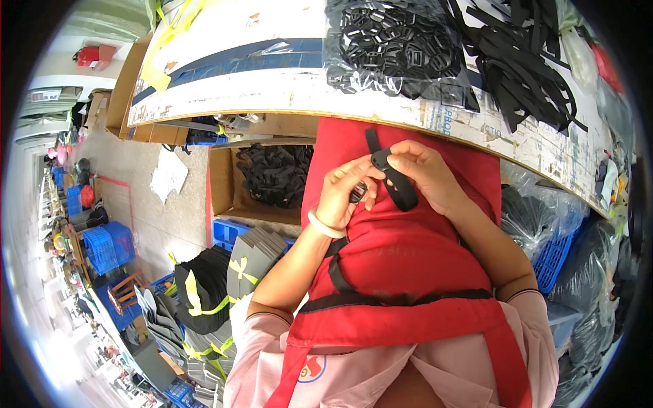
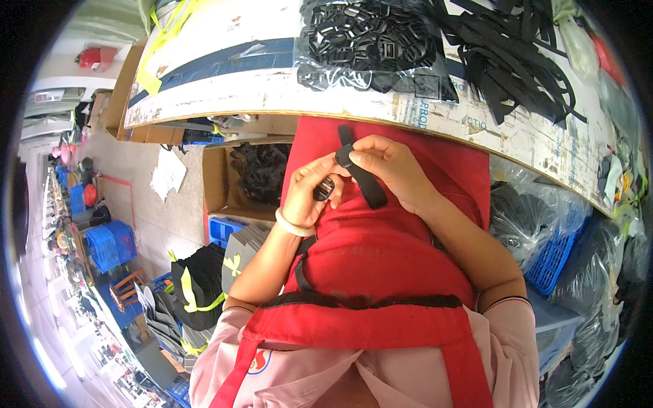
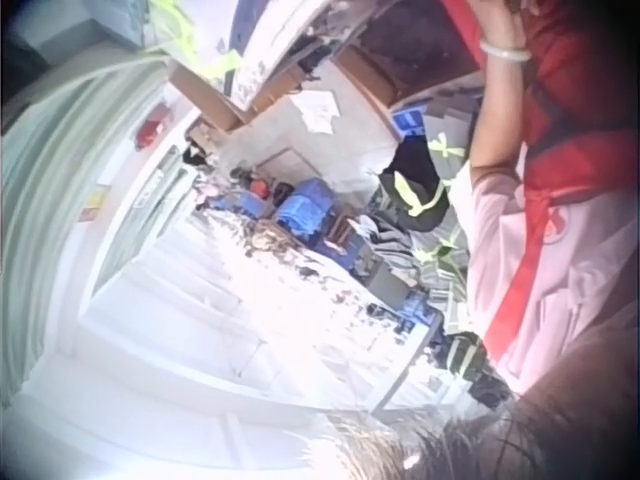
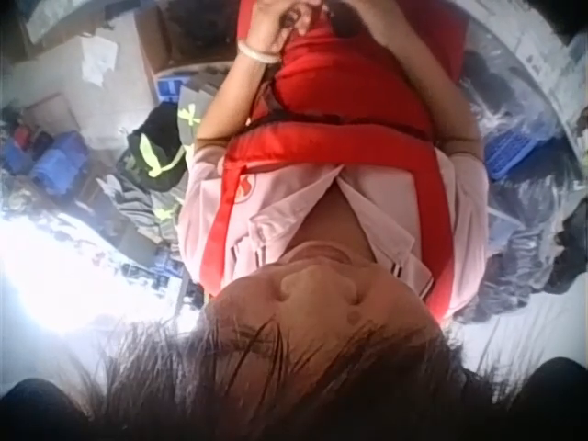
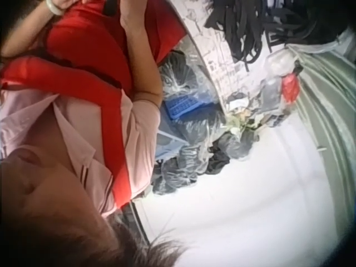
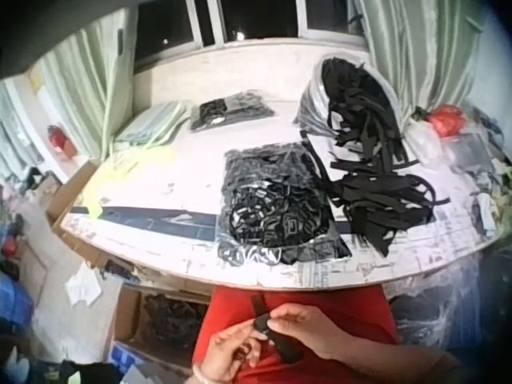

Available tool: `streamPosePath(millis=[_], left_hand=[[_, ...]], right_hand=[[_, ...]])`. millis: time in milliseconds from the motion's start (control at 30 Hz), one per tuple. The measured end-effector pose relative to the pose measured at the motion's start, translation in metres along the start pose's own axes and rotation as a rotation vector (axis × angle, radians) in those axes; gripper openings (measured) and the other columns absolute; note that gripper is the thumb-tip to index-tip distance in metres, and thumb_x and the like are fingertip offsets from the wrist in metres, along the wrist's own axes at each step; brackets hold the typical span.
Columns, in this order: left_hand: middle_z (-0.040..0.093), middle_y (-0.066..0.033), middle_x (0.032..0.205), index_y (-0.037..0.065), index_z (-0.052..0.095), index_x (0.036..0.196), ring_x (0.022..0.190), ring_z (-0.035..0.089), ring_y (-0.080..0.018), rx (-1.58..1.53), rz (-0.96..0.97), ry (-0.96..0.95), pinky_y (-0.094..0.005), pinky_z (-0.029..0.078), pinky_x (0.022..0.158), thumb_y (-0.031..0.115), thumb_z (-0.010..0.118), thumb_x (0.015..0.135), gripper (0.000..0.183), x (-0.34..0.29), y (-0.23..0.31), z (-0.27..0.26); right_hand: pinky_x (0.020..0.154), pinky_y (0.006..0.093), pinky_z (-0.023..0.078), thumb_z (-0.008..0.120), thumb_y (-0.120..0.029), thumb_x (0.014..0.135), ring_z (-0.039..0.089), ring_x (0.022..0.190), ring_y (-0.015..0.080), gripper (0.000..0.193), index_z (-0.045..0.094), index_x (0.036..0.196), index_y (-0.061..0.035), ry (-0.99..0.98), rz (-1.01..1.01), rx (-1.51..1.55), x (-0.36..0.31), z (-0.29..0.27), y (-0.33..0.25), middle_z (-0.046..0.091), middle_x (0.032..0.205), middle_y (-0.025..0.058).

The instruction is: The person is assembling plastic buckles onto black nylon straps at a factory workstation.

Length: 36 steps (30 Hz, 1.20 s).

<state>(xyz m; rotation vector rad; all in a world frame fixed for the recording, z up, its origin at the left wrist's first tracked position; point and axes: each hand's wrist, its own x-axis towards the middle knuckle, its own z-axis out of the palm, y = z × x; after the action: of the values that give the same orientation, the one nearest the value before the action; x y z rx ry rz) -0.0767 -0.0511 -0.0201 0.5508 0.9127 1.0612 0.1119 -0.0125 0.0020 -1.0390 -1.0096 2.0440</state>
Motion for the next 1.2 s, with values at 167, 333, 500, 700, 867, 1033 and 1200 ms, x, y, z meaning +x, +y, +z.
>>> streamPosePath(millis=[167, 333, 500, 700, 867, 1033, 1200], left_hand=[[0.064, -0.0090, 0.072, -0.004, 0.066, 0.092, 0.051, 0.060, -0.0149, -0.139, -0.113, 0.122, -0.0217, 0.045, 0.040, 0.016, 0.062, 0.091, 0.020, 0.003, 0.003, 0.011], [0.065, -0.0090, 0.080, -0.006, 0.066, 0.102, 0.058, 0.062, -0.0120, 0.026, 0.104, 0.182, -0.0197, 0.044, 0.039, 0.009, 0.063, 0.090, 0.020, 0.004, 0.002, 0.017], [0.065, -0.0091, 0.083, -0.004, 0.066, 0.104, 0.056, 0.058, -0.0081, 0.165, 0.210, 0.140, -0.0178, 0.041, 0.039, 0.004, 0.063, 0.088, 0.019, 0.001, -0.007, 0.014], [0.061, -0.0076, 0.078, -0.004, 0.067, 0.105, 0.052, 0.054, -0.0067, 0.210, 0.304, 0.076, -0.0168, 0.040, 0.039, 0.000, 0.063, 0.087, 0.018, 0.002, -0.007, 0.012], [0.059, -0.0059, 0.075, -0.004, 0.067, 0.104, 0.049, 0.051, -0.0074, 0.319, 0.158, -0.030, -0.0188, 0.038, 0.042, 0.000, 0.060, 0.089, 0.017, -0.003, 0.008, 0.008], [0.055, -0.0053, 0.074, -0.004, 0.066, 0.099, 0.047, 0.046, -0.0068, 0.368, 0.015, -0.134, -0.0210, 0.033, 0.040, -0.002, 0.059, 0.088, 0.013, -0.026, 0.031, -0.012], [0.061, -0.0047, 0.080, 0.003, 0.064, 0.108, 0.044, 0.042, -0.0050, 0.431, 0.130, 0.247, -0.0199, 0.029, 0.037, 0.008, 0.058, 0.091, 0.019, -0.055, 0.076, -0.095]], right_hand=[[0.078, 0.0221, 0.042, 0.060, -0.005, 0.088, 0.055, 0.080, 0.0097, 0.010, 0.061, 0.096, 0.0001, 0.138, -0.449, -0.568, -0.001, 0.006, 0.005, 0.059, 0.096, 0.0052], [0.057, 0.0207, 0.045, 0.064, -0.005, 0.086, 0.056, 0.066, 0.0079, 0.010, 0.059, 0.094, 0.0001, 0.126, -0.345, -0.390, -0.017, 0.023, -0.026, 0.059, 0.081, 0.0033], [0.042, 0.0197, 0.042, 0.064, -0.008, 0.087, 0.053, 0.051, 0.0062, 0.016, 0.053, 0.097, 0.0000, 0.174, -0.025, -0.275, -0.015, 0.006, -0.005, 0.058, 0.071, 0.0029], [0.043, 0.0199, 0.044, 0.065, -0.010, 0.086, 0.055, 0.052, 0.0075, 0.024, 0.049, 0.102, -0.0007, 0.139, -0.009, -0.265, -0.006, 0.008, -0.007, 0.058, 0.071, 0.0036], [0.045, 0.0210, 0.041, 0.056, -0.024, 0.094, 0.052, 0.053, 0.0084, 0.024, 0.056, 0.095, -0.0010, -0.129, 0.196, 0.067, -0.006, -0.016, 0.007, 0.055, 0.069, 0.0023], [0.048, 0.0215, 0.041, 0.057, -0.018, 0.093, 0.052, 0.055, 0.0075, 0.018, 0.060, 0.089, -0.0008, -0.125, 0.026, 0.003, 0.012, -0.017, 0.023, 0.057, 0.069, 0.0012], [0.055, 0.0241, 0.046, 0.059, -0.013, 0.091, 0.056, 0.059, 0.0104, 0.011, 0.061, 0.091, -0.0024, 0.266, -0.298, -0.556, -0.018, -0.043, -0.004, 0.060, 0.071, 0.0045]])
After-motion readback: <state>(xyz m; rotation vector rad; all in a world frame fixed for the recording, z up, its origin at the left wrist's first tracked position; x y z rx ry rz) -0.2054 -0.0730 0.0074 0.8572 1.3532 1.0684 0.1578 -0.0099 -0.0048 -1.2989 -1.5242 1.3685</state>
